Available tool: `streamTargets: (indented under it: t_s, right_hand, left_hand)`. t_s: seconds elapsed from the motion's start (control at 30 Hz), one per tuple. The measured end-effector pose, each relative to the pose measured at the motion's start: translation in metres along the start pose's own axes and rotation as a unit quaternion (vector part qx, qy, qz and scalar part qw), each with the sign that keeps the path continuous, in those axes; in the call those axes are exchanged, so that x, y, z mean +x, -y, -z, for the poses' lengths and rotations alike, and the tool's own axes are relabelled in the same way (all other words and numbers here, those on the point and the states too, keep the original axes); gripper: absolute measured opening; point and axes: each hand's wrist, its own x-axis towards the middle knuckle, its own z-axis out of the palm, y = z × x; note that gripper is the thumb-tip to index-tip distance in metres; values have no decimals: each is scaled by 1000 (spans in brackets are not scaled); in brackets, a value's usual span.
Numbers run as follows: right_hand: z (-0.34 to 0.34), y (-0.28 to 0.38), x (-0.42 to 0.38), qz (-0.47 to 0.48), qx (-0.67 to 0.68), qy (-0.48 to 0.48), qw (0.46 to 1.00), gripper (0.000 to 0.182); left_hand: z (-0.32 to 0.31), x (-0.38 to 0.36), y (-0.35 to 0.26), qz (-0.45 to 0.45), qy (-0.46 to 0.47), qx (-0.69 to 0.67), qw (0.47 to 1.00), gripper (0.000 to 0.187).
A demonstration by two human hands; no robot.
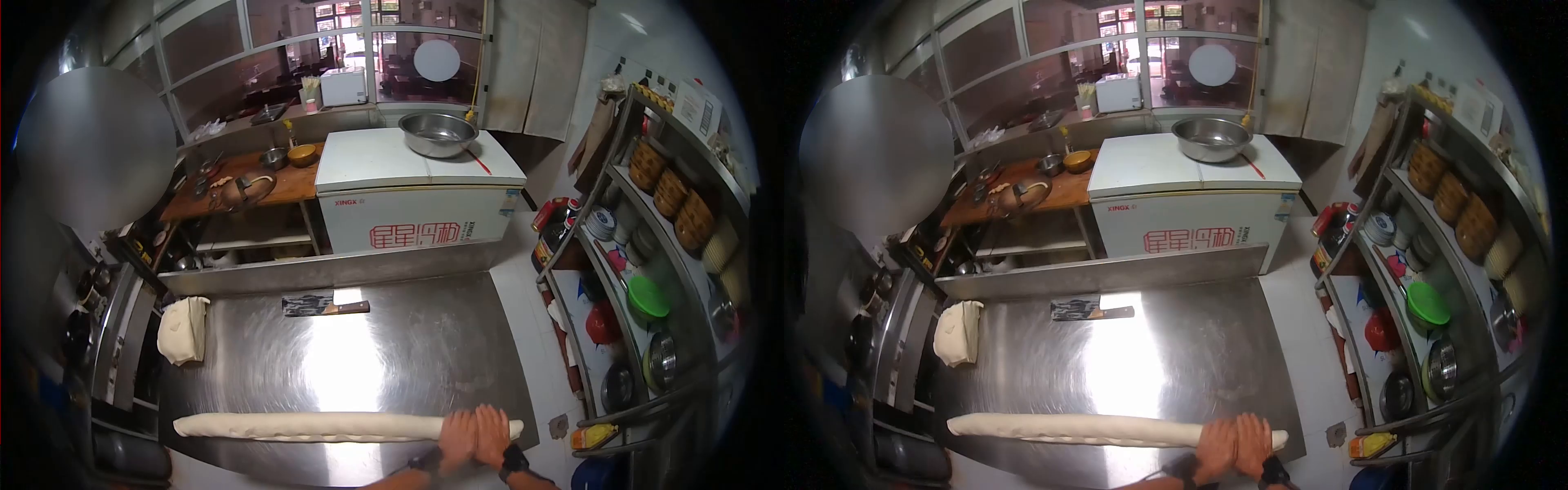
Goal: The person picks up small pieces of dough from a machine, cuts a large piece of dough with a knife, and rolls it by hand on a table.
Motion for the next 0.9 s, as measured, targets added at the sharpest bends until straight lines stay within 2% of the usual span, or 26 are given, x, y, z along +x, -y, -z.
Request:
streamTargets:
  t_s: [0.07,0.1,0.17,0.23,0.4,0.43,0.47,0.5,0.57,0.6,0.63,0.67,0.73,0.8,0.83,0.9]
  right_hand:
    - [-8,12,-27,-7,22,-5,1000,52]
    - [-14,15,-40,-6,42,-11,999,52]
    - [-18,12,-52,2,79,-22,997,55]
    - [-26,-3,-43,13,100,-30,994,56]
    - [-37,-61,34,43,162,160,973,41]
    - [-29,-67,51,61,136,160,976,33]
    - [-20,-71,63,84,112,166,976,26]
    - [-30,-78,69,62,129,133,981,25]
    - [-47,-95,84,37,192,90,977,24]
    - [-52,-98,92,26,234,80,968,24]
    - [-47,-95,100,8,248,95,964,22]
    - [-38,-91,105,-18,255,106,961,20]
    - [-33,-86,110,0,244,108,964,22]
    - [-18,-78,103,2,228,90,970,25]
    - [-6,-72,95,28,211,92,973,31]
    - [-7,-66,81,53,196,94,975,37]
  left_hand:
    - [-3,-38,-15,-19,-141,-70,987,32]
    - [-8,-47,-16,-23,-140,-71,987,32]
    - [-15,-51,-19,-53,-232,-27,971,29]
    - [-18,-33,-14,-25,-188,-22,982,29]
    - [-20,30,-4,65,-6,-14,998,27]
    - [-22,40,-2,83,31,-5,996,27]
    - [-20,52,-2,97,10,-23,995,24]
    - [-20,65,-1,122,-12,-40,992,22]
    - [-34,82,11,114,-16,-39,993,20]
    - [-39,89,10,144,18,-43,988,21]
    - [-40,98,13,168,48,-48,983,22]
    - [-37,101,16,178,21,-63,982,24]
    - [-25,98,8,196,-9,-80,977,25]
    - [-20,88,-2,184,-87,-60,977,27]
    - [-20,78,-8,192,-89,-61,976,27]
    - [-28,62,-8,133,-46,-16,990,39]
